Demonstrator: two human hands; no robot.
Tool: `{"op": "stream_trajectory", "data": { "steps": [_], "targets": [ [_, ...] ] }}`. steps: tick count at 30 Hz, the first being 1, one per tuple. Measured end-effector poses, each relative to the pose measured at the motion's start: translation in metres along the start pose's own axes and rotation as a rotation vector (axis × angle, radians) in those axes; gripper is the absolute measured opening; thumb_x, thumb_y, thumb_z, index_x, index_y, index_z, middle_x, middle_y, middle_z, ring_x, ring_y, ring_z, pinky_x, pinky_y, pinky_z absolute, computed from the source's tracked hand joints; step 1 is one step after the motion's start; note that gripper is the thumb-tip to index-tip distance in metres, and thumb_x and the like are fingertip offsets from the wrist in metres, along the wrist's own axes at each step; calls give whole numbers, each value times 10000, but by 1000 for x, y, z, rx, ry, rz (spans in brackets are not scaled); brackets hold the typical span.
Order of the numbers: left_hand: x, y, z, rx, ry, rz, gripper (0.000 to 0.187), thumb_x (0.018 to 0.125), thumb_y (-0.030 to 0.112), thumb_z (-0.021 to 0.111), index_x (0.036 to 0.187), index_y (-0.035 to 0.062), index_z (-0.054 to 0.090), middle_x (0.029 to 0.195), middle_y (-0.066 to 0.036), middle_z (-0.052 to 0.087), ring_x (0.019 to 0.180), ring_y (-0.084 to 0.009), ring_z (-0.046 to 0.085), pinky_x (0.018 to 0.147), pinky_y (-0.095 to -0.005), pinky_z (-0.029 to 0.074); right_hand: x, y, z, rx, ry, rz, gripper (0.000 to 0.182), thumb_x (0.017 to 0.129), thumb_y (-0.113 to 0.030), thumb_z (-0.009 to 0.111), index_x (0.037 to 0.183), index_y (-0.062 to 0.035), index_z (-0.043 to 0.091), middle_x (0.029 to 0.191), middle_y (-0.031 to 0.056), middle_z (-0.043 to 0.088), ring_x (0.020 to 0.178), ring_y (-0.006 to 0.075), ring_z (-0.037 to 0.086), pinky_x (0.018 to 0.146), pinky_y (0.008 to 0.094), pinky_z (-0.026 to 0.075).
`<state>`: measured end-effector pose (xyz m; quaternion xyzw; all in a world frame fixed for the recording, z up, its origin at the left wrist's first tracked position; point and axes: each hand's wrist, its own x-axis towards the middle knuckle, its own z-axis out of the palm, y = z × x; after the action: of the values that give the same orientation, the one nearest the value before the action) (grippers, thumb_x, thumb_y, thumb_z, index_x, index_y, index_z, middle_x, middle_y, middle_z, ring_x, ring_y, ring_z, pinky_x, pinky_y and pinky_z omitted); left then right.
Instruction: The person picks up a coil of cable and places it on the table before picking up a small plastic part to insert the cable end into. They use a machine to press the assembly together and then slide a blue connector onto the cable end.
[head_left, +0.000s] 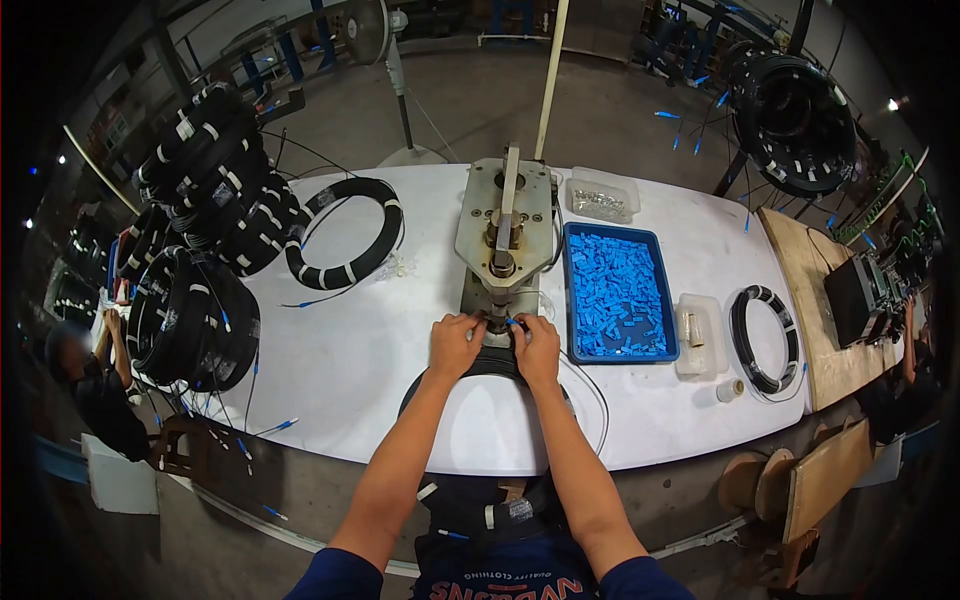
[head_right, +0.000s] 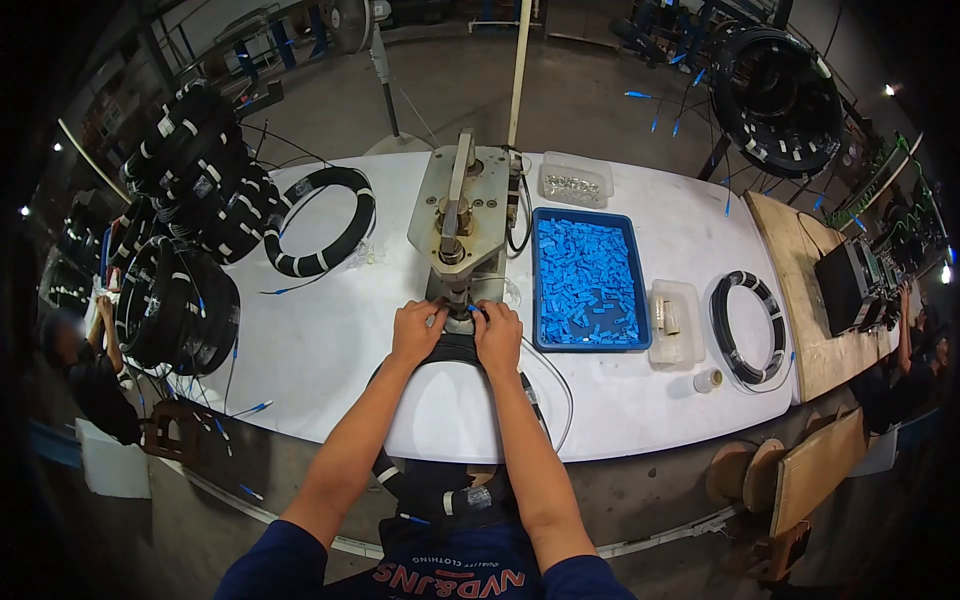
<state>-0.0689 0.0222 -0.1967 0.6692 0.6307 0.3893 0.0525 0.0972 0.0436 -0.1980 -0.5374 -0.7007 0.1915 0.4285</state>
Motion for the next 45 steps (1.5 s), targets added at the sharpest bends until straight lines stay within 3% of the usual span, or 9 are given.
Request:
{"op": "stream_trajectory", "data": {
  "steps": [8,10,32,43,45],
  "targets": [
    [2,1,-2,-13,-22,-9,188,862,162,658,984,49,744,752,-126,680,673,-304,610,620,-409,478,1,-1,1,-7,12,-5,132,887,-169,655,986,-88,687,905,106,651,860,338,593,758,446,443],
    [2,1,-2,-53,-16,-23,191,865,167,656,989,53,745,781,-135,693,679,-304,617,620,-399,484,1,-5,-2,-22,42,-25,104,873,-127,665,932,-46,691,865,156,652,834,368,610,742,449,477],
    [2,0,-3,-54,-65,-75,191,892,202,637,983,72,744,794,-114,690,760,-330,625,684,-440,478,3,-7,-5,11,24,4,125,883,-133,651,934,-26,693,867,174,647,839,375,612,766,445,477],
    [7,-2,0,-40,-25,-52,167,887,185,631,994,135,749,777,-101,679,742,-327,609,670,-435,473,9,3,5,41,88,-47,87,867,-76,652,918,-13,682,835,175,634,768,359,605,714,425,479],
    [8,-2,-1,-33,-24,-41,173,886,185,636,987,106,751,769,-128,680,720,-335,609,655,-432,475,9,4,6,42,42,10,105,880,-112,643,940,-37,685,887,150,646,830,354,601,759,438,463]
  ]
}}
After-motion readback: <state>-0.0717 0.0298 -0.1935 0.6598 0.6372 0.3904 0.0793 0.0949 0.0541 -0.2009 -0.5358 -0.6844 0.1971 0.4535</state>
